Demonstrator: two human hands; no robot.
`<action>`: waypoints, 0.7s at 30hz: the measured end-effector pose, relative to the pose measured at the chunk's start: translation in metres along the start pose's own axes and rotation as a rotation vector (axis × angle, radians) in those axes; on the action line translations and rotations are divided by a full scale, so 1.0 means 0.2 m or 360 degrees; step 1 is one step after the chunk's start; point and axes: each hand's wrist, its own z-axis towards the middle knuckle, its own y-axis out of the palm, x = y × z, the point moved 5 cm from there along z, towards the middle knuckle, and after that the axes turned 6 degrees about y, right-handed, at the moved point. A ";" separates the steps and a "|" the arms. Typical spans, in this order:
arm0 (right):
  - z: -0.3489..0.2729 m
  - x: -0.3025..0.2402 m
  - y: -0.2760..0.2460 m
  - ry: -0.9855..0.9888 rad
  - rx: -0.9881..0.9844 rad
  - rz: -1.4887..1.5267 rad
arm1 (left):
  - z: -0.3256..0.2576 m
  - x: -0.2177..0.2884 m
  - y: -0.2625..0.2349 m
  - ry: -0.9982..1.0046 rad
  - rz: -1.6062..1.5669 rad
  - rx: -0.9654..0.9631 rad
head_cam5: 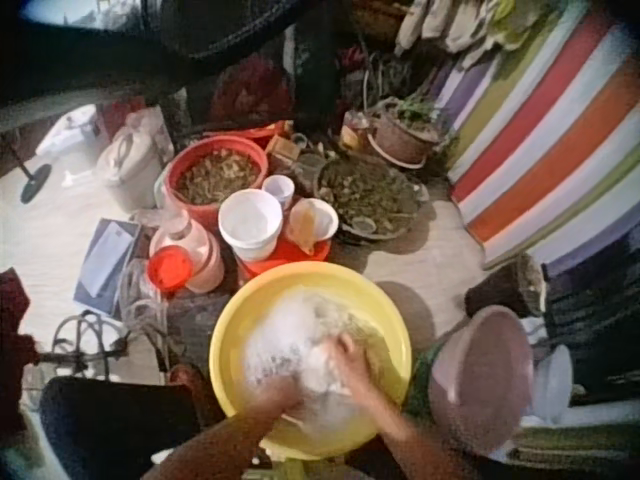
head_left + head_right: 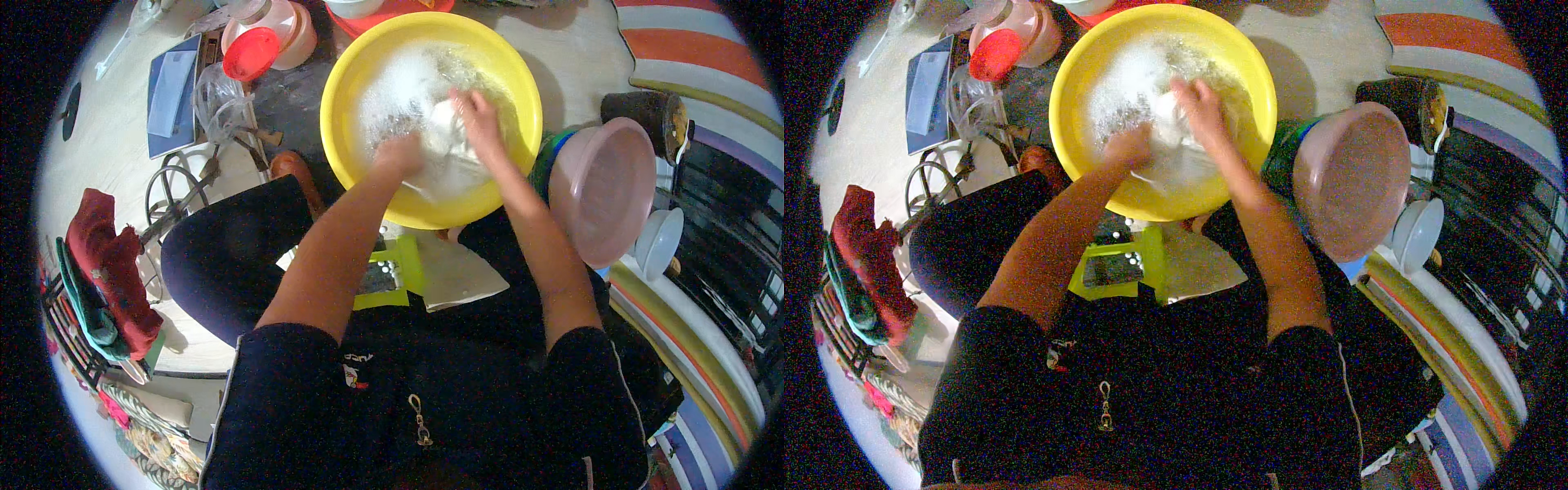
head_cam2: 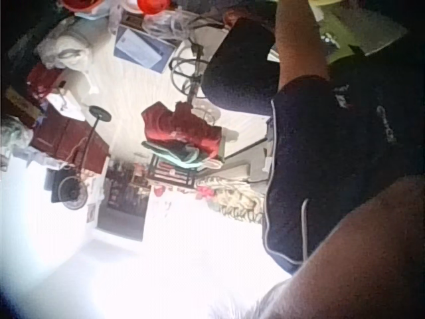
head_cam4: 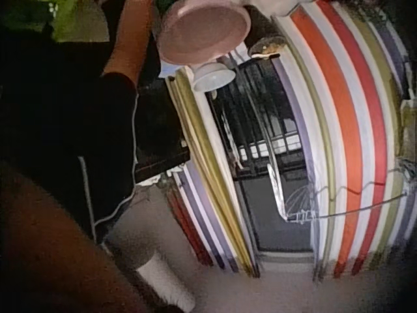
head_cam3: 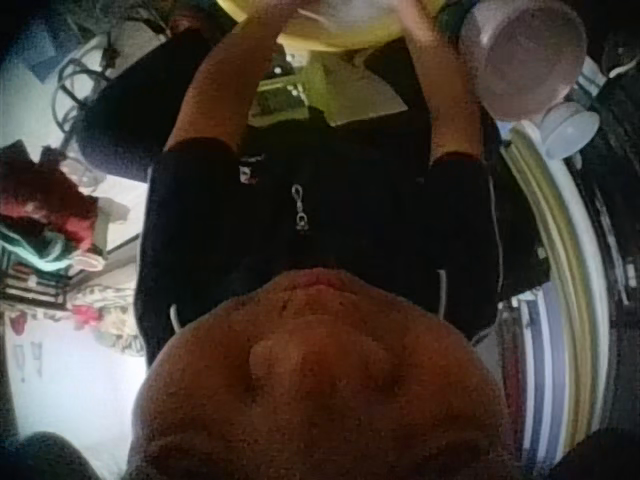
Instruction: The person washes a white cloth by hand in a yellow basin filled with soapy water, scrubbing and wringing it out. They then place the white cloth in a pink basin and pick up a green cloth to wash in the same yellow basin, scrubbing and wringing it repeatedly.
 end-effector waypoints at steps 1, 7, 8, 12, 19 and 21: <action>-0.10 -0.01 0.04 -0.0235 -0.0074 -0.0196 | 0.02 -0.03 0.03 0.0001 -0.0024 0.0025; -0.17 0.10 0.20 -0.1144 0.0598 -0.1274 | 0.18 -0.14 0.18 0.0139 -0.0115 0.0078; -0.10 0.10 0.22 -0.0885 0.0547 -0.1456 | 0.07 -0.08 0.07 0.0079 0.0086 0.0094; 0.18 0.10 0.24 0.0121 -0.0116 -0.1671 | 0.13 -0.08 0.12 0.0140 0.0191 0.0147; 0.29 -0.03 -0.06 -0.0107 0.0428 -0.0140 | 0.14 -0.08 0.10 0.0162 0.0186 0.0070; 0.13 -0.01 -0.03 -0.0259 0.0156 -0.0045 | 0.15 -0.14 0.14 -0.0028 0.0029 0.0043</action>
